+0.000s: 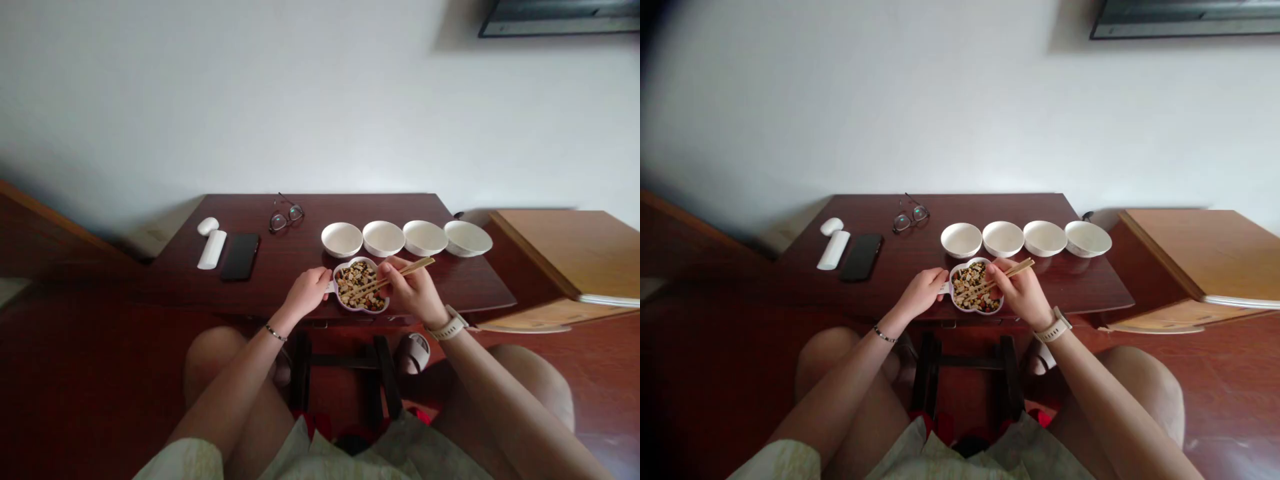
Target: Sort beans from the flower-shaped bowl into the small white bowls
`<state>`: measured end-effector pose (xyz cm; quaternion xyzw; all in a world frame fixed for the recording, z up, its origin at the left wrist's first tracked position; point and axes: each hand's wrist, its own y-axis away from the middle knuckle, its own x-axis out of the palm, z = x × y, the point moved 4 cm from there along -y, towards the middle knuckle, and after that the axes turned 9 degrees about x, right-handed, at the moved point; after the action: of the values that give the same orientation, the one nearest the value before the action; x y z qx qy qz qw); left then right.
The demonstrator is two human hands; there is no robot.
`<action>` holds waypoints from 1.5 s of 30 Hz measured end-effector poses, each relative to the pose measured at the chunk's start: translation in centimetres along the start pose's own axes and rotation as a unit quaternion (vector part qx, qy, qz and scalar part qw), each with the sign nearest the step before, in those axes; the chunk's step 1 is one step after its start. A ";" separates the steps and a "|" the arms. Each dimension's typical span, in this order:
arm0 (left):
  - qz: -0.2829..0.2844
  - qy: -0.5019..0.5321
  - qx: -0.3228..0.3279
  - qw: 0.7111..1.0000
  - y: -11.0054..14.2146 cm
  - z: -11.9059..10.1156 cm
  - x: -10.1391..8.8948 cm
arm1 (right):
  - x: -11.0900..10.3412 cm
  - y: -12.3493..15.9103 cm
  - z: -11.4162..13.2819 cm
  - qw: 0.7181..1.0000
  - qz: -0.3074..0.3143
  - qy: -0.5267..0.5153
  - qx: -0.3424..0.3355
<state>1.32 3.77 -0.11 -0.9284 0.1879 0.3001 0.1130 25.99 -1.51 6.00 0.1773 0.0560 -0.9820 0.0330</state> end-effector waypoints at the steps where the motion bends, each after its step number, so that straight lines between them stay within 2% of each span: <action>1: 0.001 0.001 0.001 1.000 0.0 0.0 0.0 | 0.0 -0.2 -0.5 1.000 0.005 0.003 0.007; 4: 0.002 0.006 0.004 1.000 0.2 -0.1 0.0 | -1.0 -0.6 -1.0 0.999 -0.006 0.043 -0.003; 7: 0.000 0.014 0.007 1.000 0.4 -0.2 -0.1 | -2.8 -1.1 -0.6 0.996 -0.052 0.074 -0.012; 12: -0.007 0.029 0.008 1.000 0.8 -0.5 -0.2 | -5.2 -1.6 -0.1 0.989 -0.131 0.064 -0.002; 15: -0.009 0.034 0.003 0.999 1.1 -0.6 -0.2 | -6.2 -1.7 -0.5 0.979 -0.181 0.095 -0.002; 17: -0.009 0.037 -0.001 0.999 1.4 -0.7 -0.2 | -6.2 -1.8 -1.0 0.974 -0.194 0.114 0.000; 20: -0.011 0.049 -0.003 0.999 1.9 -0.8 -0.3 | -5.4 -2.2 -2.0 0.981 -0.167 0.095 0.007; 25: -0.014 0.080 -0.028 0.996 2.5 -0.5 -0.3 | -3.7 -3.5 -3.0 0.995 -0.090 -0.024 0.040; 30: -0.035 0.112 -0.050 0.992 2.6 0.3 0.2 | -5.0 -4.4 -3.3 0.991 -0.085 -0.084 0.067; 34: -0.035 0.125 -0.045 0.991 2.5 0.5 0.4 | -5.9 -4.7 -3.4 0.986 -0.056 -0.140 0.069; 40: -0.042 0.131 -0.049 0.989 2.5 0.2 0.5 | -5.6 -5.1 -3.6 0.984 -0.008 -0.160 0.073; 45: -0.029 0.156 -0.065 0.985 2.4 0.3 0.7 | -5.2 -5.5 -3.8 0.985 -0.003 -0.161 0.062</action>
<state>0.70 1.53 -1.05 -0.9741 0.1563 0.1602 0.0306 31.73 4.61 4.84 0.0181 -0.0101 -0.9994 0.0274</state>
